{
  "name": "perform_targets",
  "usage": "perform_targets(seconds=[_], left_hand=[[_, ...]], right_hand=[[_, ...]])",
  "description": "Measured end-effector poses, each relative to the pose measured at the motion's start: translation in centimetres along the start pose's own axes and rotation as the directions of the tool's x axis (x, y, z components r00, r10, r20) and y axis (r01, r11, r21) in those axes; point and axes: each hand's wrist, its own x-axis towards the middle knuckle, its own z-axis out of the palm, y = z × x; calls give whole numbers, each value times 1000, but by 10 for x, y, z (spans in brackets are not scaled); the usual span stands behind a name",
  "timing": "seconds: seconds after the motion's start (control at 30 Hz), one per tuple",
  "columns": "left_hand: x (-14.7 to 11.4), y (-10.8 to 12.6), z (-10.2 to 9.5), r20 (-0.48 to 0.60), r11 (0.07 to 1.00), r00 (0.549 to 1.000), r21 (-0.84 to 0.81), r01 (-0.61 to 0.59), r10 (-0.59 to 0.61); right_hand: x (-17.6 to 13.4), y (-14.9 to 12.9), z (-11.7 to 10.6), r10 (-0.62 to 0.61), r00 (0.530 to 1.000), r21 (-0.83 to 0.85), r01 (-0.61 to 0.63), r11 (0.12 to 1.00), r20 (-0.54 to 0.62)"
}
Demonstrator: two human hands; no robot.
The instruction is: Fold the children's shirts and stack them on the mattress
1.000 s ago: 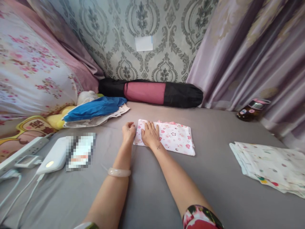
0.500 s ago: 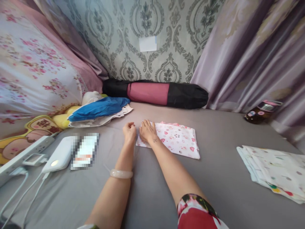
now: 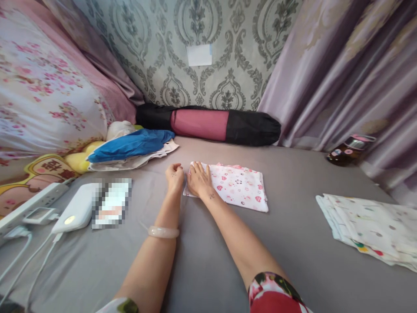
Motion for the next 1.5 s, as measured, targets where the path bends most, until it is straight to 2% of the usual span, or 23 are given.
perform_targets(seconds=[0.17,0.4,0.53,0.67,0.77,0.87,0.97,1.03,1.17,1.33,1.5], left_hand=[[-2,0,1,-2,1000,1000,12,0,0],[-4,-1,4,33,1000,999,4,-24,24],[-6,2,5,60,997,995,18,-76,74],[-15,10,7,98,978,981,110,-177,166],[-27,17,11,162,909,930,211,-358,329],[-40,21,17,305,793,830,272,-546,467],[-48,20,23,437,696,741,296,-654,510],[-50,18,25,494,653,706,314,-689,508],[-51,13,26,543,606,678,344,-717,495],[-54,13,25,545,597,697,388,-702,466],[-55,12,26,548,581,688,391,-714,476]], right_hand=[[-20,-8,1,-16,1000,-7,17,1000,10],[-24,-8,6,-13,1000,-8,13,1000,9],[-24,-7,1,-25,999,30,24,999,29],[-28,4,-7,14,999,49,-16,999,39],[-35,22,-13,91,995,-21,-92,996,-42],[-43,41,-17,145,984,-69,-153,986,-107],[-49,52,-17,171,980,-88,-181,980,-103],[-51,55,-16,183,980,-92,-190,978,-76],[-52,55,-14,185,981,-102,-191,976,-65],[-51,56,-12,178,981,-92,-185,978,-77],[-54,59,-14,185,979,-60,-190,980,-81]])
